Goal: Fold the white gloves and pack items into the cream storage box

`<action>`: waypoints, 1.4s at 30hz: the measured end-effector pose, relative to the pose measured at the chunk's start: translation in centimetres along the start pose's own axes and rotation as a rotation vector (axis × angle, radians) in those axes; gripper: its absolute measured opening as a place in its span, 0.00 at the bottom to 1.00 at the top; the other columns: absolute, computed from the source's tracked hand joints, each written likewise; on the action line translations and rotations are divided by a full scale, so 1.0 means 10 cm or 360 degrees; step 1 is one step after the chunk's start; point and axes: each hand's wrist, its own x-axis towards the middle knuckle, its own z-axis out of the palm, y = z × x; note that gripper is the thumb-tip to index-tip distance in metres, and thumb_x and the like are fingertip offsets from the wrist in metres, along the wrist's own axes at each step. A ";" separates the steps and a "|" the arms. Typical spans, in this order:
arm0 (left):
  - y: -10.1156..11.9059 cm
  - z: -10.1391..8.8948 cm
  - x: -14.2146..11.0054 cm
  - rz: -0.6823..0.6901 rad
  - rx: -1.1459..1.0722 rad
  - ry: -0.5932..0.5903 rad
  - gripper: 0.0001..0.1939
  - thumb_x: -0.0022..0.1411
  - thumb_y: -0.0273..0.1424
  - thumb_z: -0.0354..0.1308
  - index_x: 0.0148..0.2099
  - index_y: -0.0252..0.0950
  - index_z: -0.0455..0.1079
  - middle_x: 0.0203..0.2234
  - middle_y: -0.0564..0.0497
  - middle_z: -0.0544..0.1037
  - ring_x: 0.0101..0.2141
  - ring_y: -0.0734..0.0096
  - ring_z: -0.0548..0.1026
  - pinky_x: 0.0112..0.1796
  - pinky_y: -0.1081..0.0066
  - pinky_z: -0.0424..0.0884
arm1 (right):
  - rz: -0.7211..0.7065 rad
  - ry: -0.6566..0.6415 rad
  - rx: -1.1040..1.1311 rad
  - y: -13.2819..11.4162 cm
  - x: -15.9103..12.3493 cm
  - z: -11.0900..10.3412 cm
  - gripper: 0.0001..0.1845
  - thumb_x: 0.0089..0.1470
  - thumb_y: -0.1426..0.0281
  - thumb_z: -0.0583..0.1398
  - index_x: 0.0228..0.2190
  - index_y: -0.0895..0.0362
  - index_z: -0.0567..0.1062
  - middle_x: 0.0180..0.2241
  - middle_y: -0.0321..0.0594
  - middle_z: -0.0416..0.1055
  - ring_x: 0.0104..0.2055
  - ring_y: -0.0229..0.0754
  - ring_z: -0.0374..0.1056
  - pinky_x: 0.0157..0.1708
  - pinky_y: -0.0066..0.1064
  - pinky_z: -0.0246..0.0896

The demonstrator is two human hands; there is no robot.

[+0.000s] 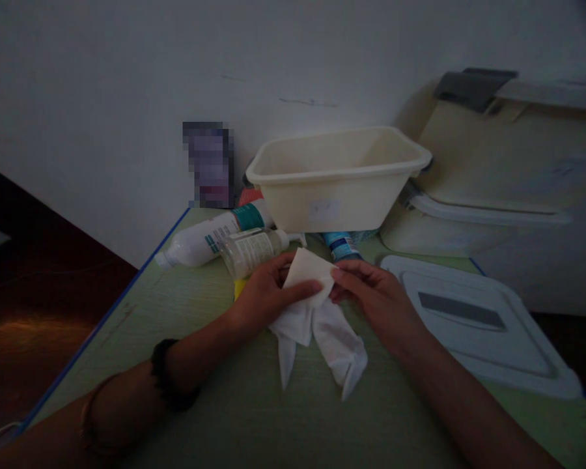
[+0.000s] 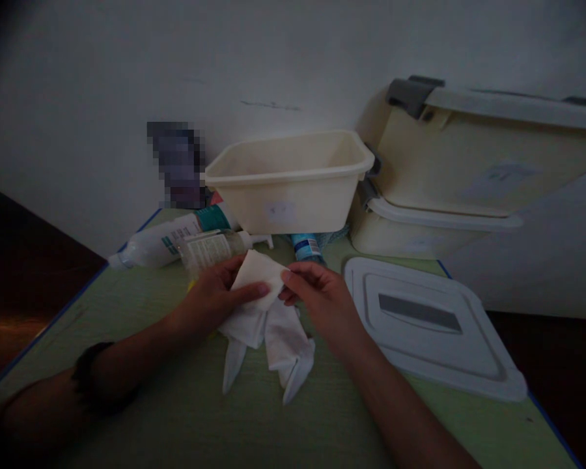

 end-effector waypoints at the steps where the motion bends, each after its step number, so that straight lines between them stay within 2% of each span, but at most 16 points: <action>1: 0.00 0.01 0.00 -0.0002 -0.0098 0.0005 0.23 0.49 0.31 0.69 0.47 0.36 0.68 0.29 0.53 0.79 0.25 0.74 0.75 0.27 0.75 0.71 | 0.0022 0.0005 0.0051 0.00 0.00 0.00 0.10 0.42 0.65 0.68 0.27 0.58 0.77 0.19 0.33 0.74 0.23 0.32 0.69 0.26 0.25 0.66; 6: 0.00 0.03 0.01 0.0115 -0.0478 0.0085 0.28 0.52 0.30 0.66 0.53 0.36 0.60 0.27 0.52 0.78 0.26 0.74 0.76 0.27 0.78 0.71 | 0.0070 -0.0037 0.0198 -0.01 -0.01 -0.01 0.10 0.42 0.69 0.67 0.28 0.56 0.72 0.20 0.32 0.75 0.22 0.34 0.71 0.26 0.27 0.68; 8: -0.01 0.03 0.01 0.0203 -0.0488 0.0068 0.29 0.53 0.30 0.65 0.54 0.40 0.56 0.26 0.54 0.78 0.26 0.74 0.76 0.27 0.77 0.71 | 0.0002 -0.0123 0.0157 -0.01 -0.03 -0.01 0.16 0.43 0.71 0.66 0.37 0.53 0.71 0.19 0.29 0.74 0.21 0.35 0.71 0.27 0.28 0.68; 11: -0.05 0.02 0.00 0.0336 -0.0393 -0.0058 0.25 0.57 0.32 0.63 0.52 0.44 0.53 0.27 0.56 0.77 0.23 0.74 0.75 0.25 0.76 0.71 | -0.0184 -0.0364 -0.0073 -0.02 -0.07 -0.04 0.33 0.48 0.74 0.62 0.55 0.49 0.63 0.20 0.25 0.73 0.24 0.34 0.72 0.31 0.29 0.69; 13: -0.07 0.01 -0.01 0.0360 -0.0312 -0.0120 0.21 0.59 0.33 0.61 0.49 0.44 0.54 0.26 0.57 0.76 0.21 0.76 0.73 0.23 0.77 0.69 | -0.0304 -0.0511 -0.0282 -0.02 -0.08 -0.05 0.33 0.51 0.75 0.59 0.58 0.48 0.62 0.22 0.26 0.72 0.26 0.34 0.72 0.32 0.29 0.69; 15: -0.07 0.01 -0.01 0.0340 -0.0281 -0.0123 0.19 0.59 0.34 0.61 0.47 0.44 0.53 0.25 0.57 0.75 0.19 0.77 0.72 0.22 0.77 0.67 | -0.0422 -0.0551 -0.0445 -0.03 -0.09 -0.07 0.28 0.53 0.76 0.58 0.55 0.49 0.67 0.23 0.28 0.73 0.27 0.34 0.72 0.32 0.29 0.68; 18: -0.04 0.01 -0.01 0.0275 -0.0313 -0.0056 0.20 0.58 0.35 0.61 0.43 0.45 0.50 0.25 0.58 0.75 0.20 0.75 0.72 0.21 0.77 0.66 | -0.0521 -0.0476 -0.0534 -0.03 -0.09 -0.07 0.21 0.53 0.76 0.58 0.49 0.50 0.73 0.24 0.29 0.72 0.28 0.34 0.72 0.31 0.28 0.68; 21: -0.01 0.02 0.00 0.0238 -0.0401 0.0011 0.21 0.53 0.33 0.62 0.40 0.44 0.50 0.25 0.59 0.73 0.22 0.74 0.72 0.22 0.76 0.66 | -0.0487 -0.0455 -0.0504 -0.03 -0.09 -0.07 0.16 0.54 0.74 0.59 0.45 0.52 0.75 0.25 0.30 0.73 0.28 0.35 0.74 0.31 0.29 0.69; 24: -0.01 0.03 -0.01 0.0233 -0.0426 0.0010 0.21 0.52 0.32 0.62 0.40 0.43 0.50 0.24 0.59 0.72 0.21 0.75 0.71 0.22 0.76 0.64 | -0.0441 -0.0435 -0.0502 -0.04 -0.09 -0.07 0.12 0.56 0.69 0.59 0.43 0.52 0.76 0.32 0.35 0.75 0.30 0.36 0.73 0.31 0.29 0.71; 27: -0.04 0.01 -0.02 0.0275 -0.0262 -0.0024 0.17 0.58 0.34 0.59 0.40 0.44 0.50 0.21 0.60 0.70 0.18 0.77 0.67 0.19 0.78 0.59 | -0.0406 -0.0405 -0.0533 -0.03 -0.07 -0.07 0.11 0.57 0.66 0.58 0.40 0.51 0.77 0.37 0.37 0.76 0.30 0.34 0.71 0.30 0.28 0.70; 31: -0.08 -0.02 -0.04 0.0367 0.0056 -0.0022 0.11 0.63 0.37 0.55 0.41 0.44 0.54 0.19 0.61 0.66 0.15 0.80 0.60 0.17 0.78 0.51 | -0.0394 -0.0411 -0.0413 -0.01 -0.04 -0.06 0.09 0.53 0.68 0.61 0.38 0.51 0.78 0.34 0.35 0.77 0.32 0.35 0.72 0.31 0.27 0.71; 36: -0.05 -0.01 -0.06 0.0410 0.0214 -0.0010 0.07 0.63 0.36 0.55 0.38 0.40 0.60 0.16 0.61 0.56 0.15 0.82 0.53 0.16 0.77 0.48 | -0.0354 -0.0302 -0.0317 0.02 -0.04 -0.05 0.12 0.48 0.71 0.64 0.38 0.51 0.78 0.32 0.35 0.78 0.32 0.36 0.73 0.33 0.29 0.70; 39: -0.04 0.01 -0.06 0.0363 0.0088 -0.0094 0.09 0.61 0.36 0.58 0.40 0.39 0.61 0.21 0.59 0.63 0.18 0.81 0.60 0.18 0.78 0.55 | -0.0368 -0.0260 -0.0260 0.01 -0.04 -0.05 0.14 0.48 0.73 0.63 0.40 0.50 0.77 0.34 0.36 0.78 0.35 0.37 0.74 0.35 0.31 0.70; 42: -0.06 0.02 -0.05 0.0419 0.0017 -0.0183 0.17 0.56 0.31 0.63 0.44 0.40 0.60 0.33 0.54 0.70 0.29 0.76 0.70 0.28 0.77 0.67 | -0.0414 -0.0204 -0.0245 0.01 -0.03 -0.05 0.15 0.47 0.74 0.63 0.39 0.49 0.76 0.33 0.34 0.78 0.35 0.37 0.73 0.35 0.30 0.69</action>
